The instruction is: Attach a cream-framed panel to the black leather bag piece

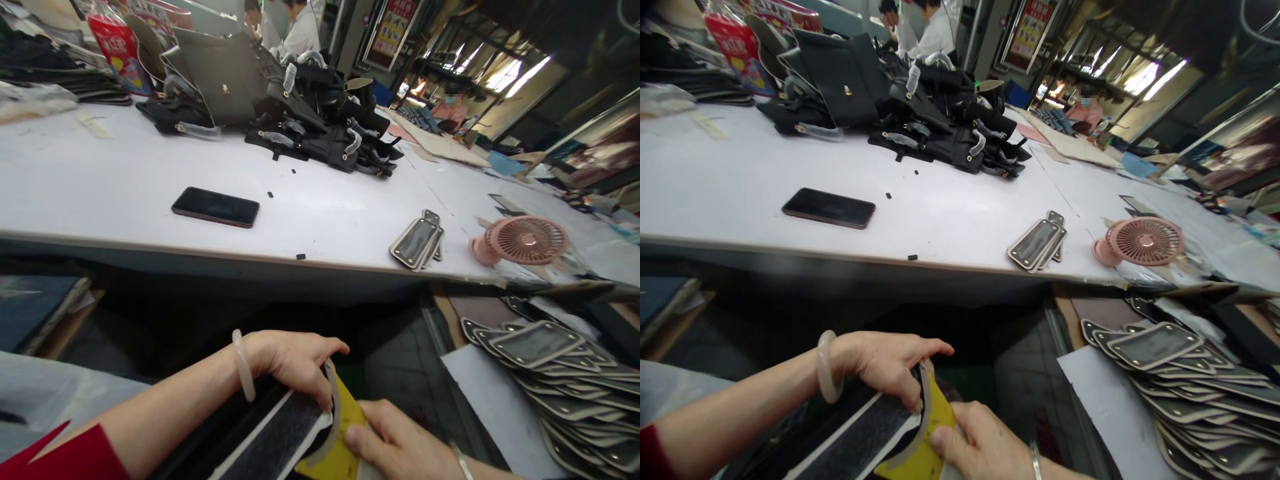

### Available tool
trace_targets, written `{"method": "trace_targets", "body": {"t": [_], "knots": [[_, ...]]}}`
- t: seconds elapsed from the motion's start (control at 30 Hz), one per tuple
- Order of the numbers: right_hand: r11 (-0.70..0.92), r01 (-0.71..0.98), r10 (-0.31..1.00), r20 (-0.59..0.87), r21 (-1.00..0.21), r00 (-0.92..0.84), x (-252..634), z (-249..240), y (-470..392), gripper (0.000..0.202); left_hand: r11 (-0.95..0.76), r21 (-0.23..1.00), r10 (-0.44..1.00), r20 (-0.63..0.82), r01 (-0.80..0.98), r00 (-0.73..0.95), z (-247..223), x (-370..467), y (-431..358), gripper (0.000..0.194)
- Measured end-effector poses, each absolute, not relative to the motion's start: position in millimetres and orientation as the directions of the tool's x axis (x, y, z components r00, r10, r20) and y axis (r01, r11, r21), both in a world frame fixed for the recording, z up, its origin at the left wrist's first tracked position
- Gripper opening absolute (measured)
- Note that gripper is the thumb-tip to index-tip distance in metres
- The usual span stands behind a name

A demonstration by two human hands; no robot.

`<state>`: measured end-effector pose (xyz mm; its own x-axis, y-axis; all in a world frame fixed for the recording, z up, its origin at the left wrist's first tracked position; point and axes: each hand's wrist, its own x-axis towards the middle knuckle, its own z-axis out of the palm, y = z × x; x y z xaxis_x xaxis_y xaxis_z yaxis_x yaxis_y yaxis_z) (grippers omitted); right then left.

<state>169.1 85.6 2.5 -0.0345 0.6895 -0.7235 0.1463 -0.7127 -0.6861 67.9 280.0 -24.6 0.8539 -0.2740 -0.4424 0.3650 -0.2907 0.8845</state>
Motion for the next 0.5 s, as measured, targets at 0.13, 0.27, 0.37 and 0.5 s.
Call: {"method": "trace_targets", "body": {"t": [0.13, 0.27, 0.37, 0.5], "knots": [[-0.671, 0.098, 0.733, -0.677, -0.735, -0.064, 167.8, -9.6, 81.2, 0.055, -0.190, 0.914, -0.254, -0.398, 0.358, 0.881, -32.1, 65.9, 278.9, 0.106], [-0.618, 0.102, 0.776, -0.625, -0.780, -0.081, 161.9, -22.3, 83.3, 0.068, 0.055, 0.936, -0.238, -0.325, 0.347, 0.915, -39.8, 61.4, 275.1, 0.112], [-0.617, 0.074, 0.779, -0.622, -0.783, -0.080, 151.7, -25.6, 88.4, 0.073, 0.122, 0.928, -0.153, -0.333, 0.353, 0.930, -37.1, 51.9, 274.1, 0.109], [-0.619, 0.142, 0.781, -0.624, -0.772, 0.010, 133.0, -29.8, 90.1, 0.086, 0.069, 0.950, -0.002, -0.304, 0.304, 0.953, -25.9, 29.9, 274.7, 0.101]]}}
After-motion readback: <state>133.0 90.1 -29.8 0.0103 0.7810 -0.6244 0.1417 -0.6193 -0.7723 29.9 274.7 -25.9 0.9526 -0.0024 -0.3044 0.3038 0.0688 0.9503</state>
